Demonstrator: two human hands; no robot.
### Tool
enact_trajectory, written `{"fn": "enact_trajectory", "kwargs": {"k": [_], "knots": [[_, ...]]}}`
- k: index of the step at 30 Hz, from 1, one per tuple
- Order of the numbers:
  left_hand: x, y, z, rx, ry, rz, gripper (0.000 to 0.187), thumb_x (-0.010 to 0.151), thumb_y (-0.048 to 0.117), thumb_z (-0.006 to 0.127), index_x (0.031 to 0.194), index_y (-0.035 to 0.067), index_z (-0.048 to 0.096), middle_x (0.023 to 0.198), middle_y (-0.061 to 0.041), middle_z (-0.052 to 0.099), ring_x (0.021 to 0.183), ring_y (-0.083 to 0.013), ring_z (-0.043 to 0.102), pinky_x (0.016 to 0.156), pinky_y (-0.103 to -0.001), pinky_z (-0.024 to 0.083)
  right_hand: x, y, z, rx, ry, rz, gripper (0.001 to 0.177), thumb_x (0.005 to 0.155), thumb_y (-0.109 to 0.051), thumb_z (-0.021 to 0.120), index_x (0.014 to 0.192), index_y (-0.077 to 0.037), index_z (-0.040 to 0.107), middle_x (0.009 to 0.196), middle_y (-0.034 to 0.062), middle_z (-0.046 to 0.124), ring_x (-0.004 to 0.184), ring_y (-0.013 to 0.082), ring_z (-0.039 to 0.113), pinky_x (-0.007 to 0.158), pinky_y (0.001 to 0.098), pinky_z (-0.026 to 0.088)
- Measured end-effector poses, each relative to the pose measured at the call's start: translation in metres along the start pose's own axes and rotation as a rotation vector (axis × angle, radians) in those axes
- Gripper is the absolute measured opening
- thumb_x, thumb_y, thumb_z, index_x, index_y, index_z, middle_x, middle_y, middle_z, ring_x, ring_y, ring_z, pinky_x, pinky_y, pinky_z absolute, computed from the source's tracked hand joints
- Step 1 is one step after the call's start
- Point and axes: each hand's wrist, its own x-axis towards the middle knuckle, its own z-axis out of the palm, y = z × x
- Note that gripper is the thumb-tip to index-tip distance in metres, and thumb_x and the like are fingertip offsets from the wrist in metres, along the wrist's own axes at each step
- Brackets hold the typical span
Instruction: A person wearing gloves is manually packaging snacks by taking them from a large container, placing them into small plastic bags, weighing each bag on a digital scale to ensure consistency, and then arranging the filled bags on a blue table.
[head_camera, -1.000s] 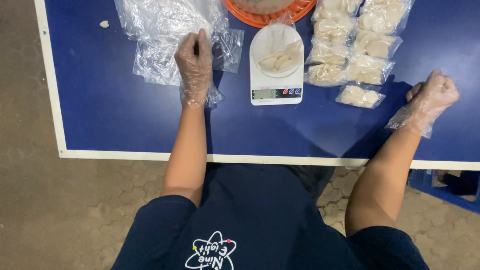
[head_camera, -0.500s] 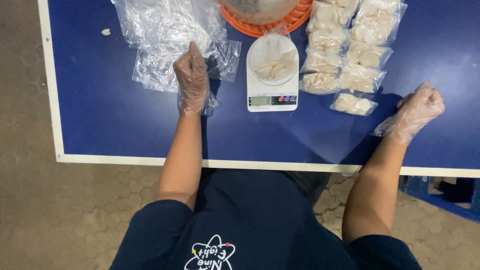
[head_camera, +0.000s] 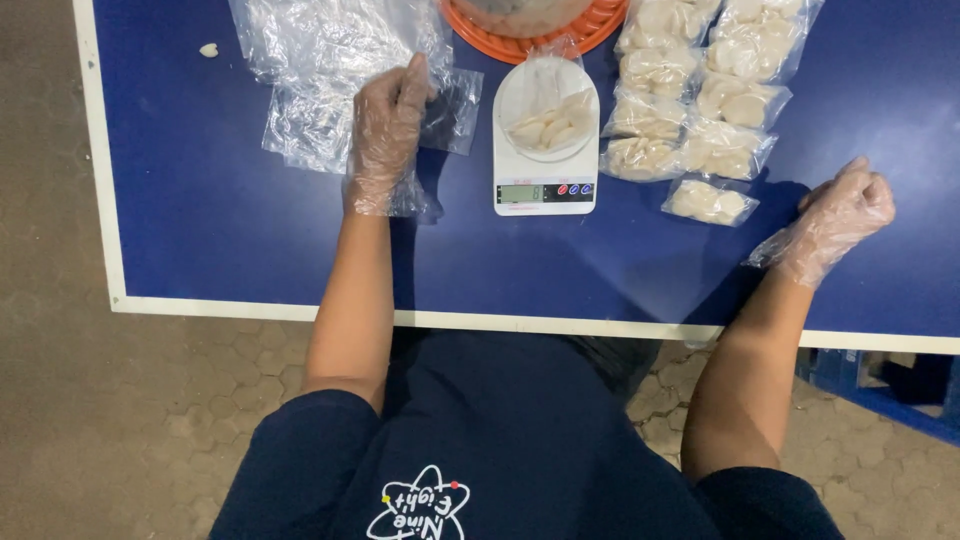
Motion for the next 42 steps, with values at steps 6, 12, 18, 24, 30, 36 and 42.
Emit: {"fn": "enact_trajectory", "kwargs": {"k": [6,12,18,24,30,36,42], "knots": [[0.011,0.063,0.001,-0.09,-0.215,0.015,0.042,0.103,0.05,0.053,0.094,0.01,0.058,0.065,0.004,0.05,0.051,-0.008,0.043,0.045,-0.025,0.037,-0.006,-0.016,0.003,0.001,-0.01,-0.039,0.055,0.106,-0.007,0.06,0.069,-0.017,0.022,0.054,0.0003,0.027,0.041,0.0133,0.035,0.039,0.0316,0.03],[0.028,0.078,0.03,0.049,-0.385,0.027,0.054,0.096,0.058,0.056,0.103,0.006,0.07,0.101,-0.01,0.071,0.091,-0.0214,0.065,0.084,-0.035,0.055,-0.01,-0.024,0.002,0.009,-0.031,-0.005,0.054,0.11,-0.007,0.057,0.068,-0.016,0.025,0.053,0.0018,0.033,0.042,0.0136,0.039,0.04,0.0312,0.032],[0.03,0.075,0.047,0.017,-0.342,0.088,0.029,0.097,0.023,0.067,0.072,0.017,0.056,0.068,0.005,0.05,0.064,-0.0087,0.043,0.063,-0.027,0.036,-0.012,-0.023,0.002,0.003,-0.041,0.004,0.053,0.112,-0.01,0.059,0.07,-0.018,0.027,0.055,0.0015,0.037,0.045,0.0127,0.04,0.043,0.0311,0.037],[0.015,0.119,0.032,-0.118,-0.261,0.415,0.013,0.099,0.015,0.07,0.103,0.003,0.074,0.095,-0.009,0.074,0.085,-0.018,0.067,0.078,-0.028,0.053,-0.018,-0.047,0.009,0.022,-0.019,-0.002,0.057,0.106,-0.006,0.059,0.065,-0.018,0.021,0.05,0.0002,0.03,0.042,0.012,0.033,0.043,0.0304,0.027],[0.006,0.171,0.009,-0.126,-0.156,0.574,0.009,0.097,0.013,0.071,0.1,0.004,0.07,0.096,-0.01,0.066,0.089,-0.0206,0.064,0.084,-0.032,0.056,-0.012,-0.038,0.007,0.083,-0.01,0.085,0.055,0.109,-0.015,0.064,0.068,-0.018,0.028,0.055,0.0012,0.035,0.046,0.0132,0.036,0.045,0.0315,0.035],[-0.003,0.214,-0.019,-0.223,-0.139,0.597,0.005,0.098,0.009,0.071,0.1,0.004,0.069,0.095,-0.006,0.061,0.089,-0.0188,0.062,0.081,-0.03,0.057,-0.001,-0.056,0.006,-0.012,0.014,0.245,0.037,0.109,-0.038,0.058,0.083,-0.014,0.049,0.073,0.0012,0.048,0.066,0.0135,0.046,0.062,0.0311,0.039],[-0.006,0.226,-0.019,-0.319,-0.091,0.587,0.005,0.098,0.01,0.073,0.101,0.006,0.07,0.093,-0.003,0.054,0.081,-0.0136,0.054,0.068,-0.025,0.049,-0.033,-0.173,0.029,-0.11,0.044,-0.324,0.033,0.115,-0.034,0.055,0.102,-0.005,0.064,0.101,0.0115,0.062,0.094,0.0245,0.061,0.083,0.0377,0.054]]}}
